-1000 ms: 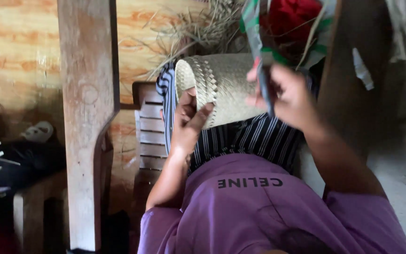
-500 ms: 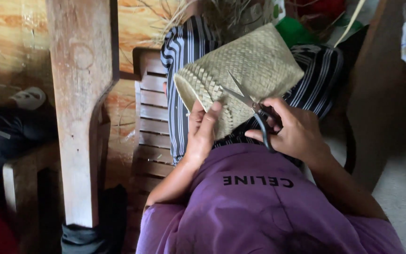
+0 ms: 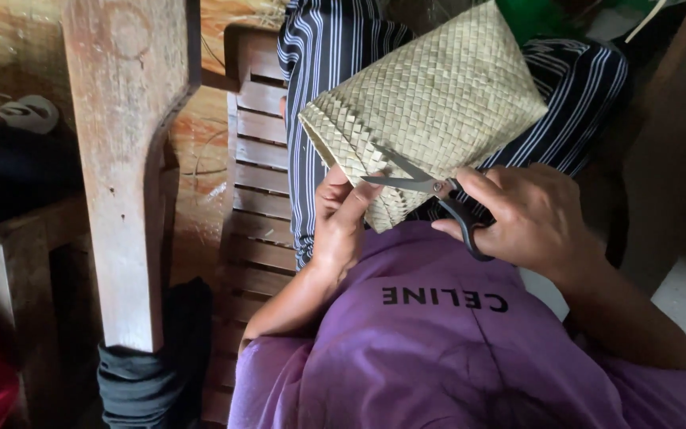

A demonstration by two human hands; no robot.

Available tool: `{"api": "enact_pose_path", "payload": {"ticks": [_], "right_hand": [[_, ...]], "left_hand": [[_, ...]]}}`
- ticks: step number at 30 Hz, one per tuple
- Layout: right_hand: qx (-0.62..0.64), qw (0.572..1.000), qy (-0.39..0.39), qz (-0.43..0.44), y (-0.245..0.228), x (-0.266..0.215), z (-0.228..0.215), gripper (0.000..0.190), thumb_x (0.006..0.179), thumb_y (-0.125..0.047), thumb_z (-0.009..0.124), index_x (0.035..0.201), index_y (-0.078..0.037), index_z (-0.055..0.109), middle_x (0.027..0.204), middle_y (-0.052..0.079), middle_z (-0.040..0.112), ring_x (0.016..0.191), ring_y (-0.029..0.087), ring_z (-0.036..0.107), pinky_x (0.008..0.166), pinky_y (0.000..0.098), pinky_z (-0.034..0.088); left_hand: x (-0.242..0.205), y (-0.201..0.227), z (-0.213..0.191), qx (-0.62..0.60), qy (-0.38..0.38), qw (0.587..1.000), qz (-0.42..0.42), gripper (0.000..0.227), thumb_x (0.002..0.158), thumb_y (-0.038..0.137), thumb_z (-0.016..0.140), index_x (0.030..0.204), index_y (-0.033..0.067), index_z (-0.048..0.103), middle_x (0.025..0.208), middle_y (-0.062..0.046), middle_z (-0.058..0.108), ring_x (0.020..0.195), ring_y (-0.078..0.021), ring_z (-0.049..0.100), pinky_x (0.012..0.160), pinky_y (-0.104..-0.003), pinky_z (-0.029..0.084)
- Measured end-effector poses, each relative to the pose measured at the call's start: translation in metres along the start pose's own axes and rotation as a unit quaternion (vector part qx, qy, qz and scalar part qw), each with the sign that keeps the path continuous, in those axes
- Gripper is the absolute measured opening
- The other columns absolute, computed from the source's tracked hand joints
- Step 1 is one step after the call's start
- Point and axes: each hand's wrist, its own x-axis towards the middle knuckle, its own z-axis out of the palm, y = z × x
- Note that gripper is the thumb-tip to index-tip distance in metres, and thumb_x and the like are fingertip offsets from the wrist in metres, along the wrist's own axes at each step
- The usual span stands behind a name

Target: Trimming excess woven material from the edge of a handmade basket using scissors.

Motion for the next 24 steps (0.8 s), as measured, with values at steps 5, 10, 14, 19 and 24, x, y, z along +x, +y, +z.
{"api": "enact_pose_path", "payload": {"ticks": [5, 10, 14, 19, 24], "right_hand": [[-0.031, 0.999, 0.026, -0.017, 0.001, 0.003, 0.002, 0.043, 0.077, -0.056, 0.059, 0.082, -0.013, 0.061, 0.05, -0.005, 0.033, 0.043, 0.007, 0.038, 0.047, 0.0244, 0.038], [-0.059, 0.998, 0.002, -0.011, 0.001, 0.003, 0.003, 0.045, 0.079, -0.061, 0.053, 0.084, -0.017, 0.057, 0.049, -0.006, 0.03, 0.043, 0.006, 0.037, 0.048, 0.0227, 0.032], [-0.095, 0.995, 0.004, -0.025, 0.0, 0.005, 0.002, 0.049, 0.08, -0.065, 0.045, 0.082, -0.019, 0.059, 0.047, -0.008, 0.034, 0.042, 0.006, 0.038, 0.048, 0.0211, 0.029], [-0.11, 0.993, -0.031, -0.019, 0.001, 0.0, 0.004, 0.054, 0.077, -0.074, 0.045, 0.079, -0.021, 0.054, 0.046, -0.008, 0.033, 0.042, 0.005, 0.037, 0.049, 0.0217, 0.026], [-0.13, 0.99, -0.019, -0.043, -0.001, 0.001, 0.003, 0.062, 0.073, -0.079, 0.043, 0.087, -0.019, 0.055, 0.048, -0.009, 0.038, 0.045, 0.004, 0.041, 0.05, 0.0203, 0.029]], "left_hand": [[-0.003, 0.0, -0.002, -0.012, -0.009, 1.0, -0.022, 0.008, 0.075, 0.004, 0.059, 0.082, 0.0052, 0.057, 0.079, -0.005, 0.061, 0.078, -0.0148, 0.058, 0.08, -0.029, 0.047], [-0.006, 0.001, -0.001, -0.004, -0.026, 1.0, -0.005, 0.019, 0.074, -0.004, 0.059, 0.09, 0.0031, 0.055, 0.092, -0.007, 0.06, 0.092, -0.0251, 0.058, 0.085, -0.032, 0.048], [-0.011, -0.013, -0.014, -0.055, -0.008, 0.998, -0.007, 0.01, 0.077, 0.001, 0.058, 0.087, 0.0023, 0.057, 0.081, -0.012, 0.061, 0.086, -0.0238, 0.06, 0.083, -0.034, 0.048], [-0.009, 0.002, -0.003, 0.05, -0.023, 0.998, -0.012, 0.014, 0.075, -0.001, 0.06, 0.088, 0.0033, 0.058, 0.084, -0.006, 0.061, 0.08, -0.0137, 0.059, 0.076, -0.025, 0.051], [-0.008, 0.011, -0.004, 0.104, -0.06, 0.993, 0.004, 0.01, 0.073, -0.003, 0.061, 0.075, 0.0048, 0.055, 0.074, -0.003, 0.061, 0.06, -0.0085, 0.059, 0.052, -0.019, 0.052]]}}
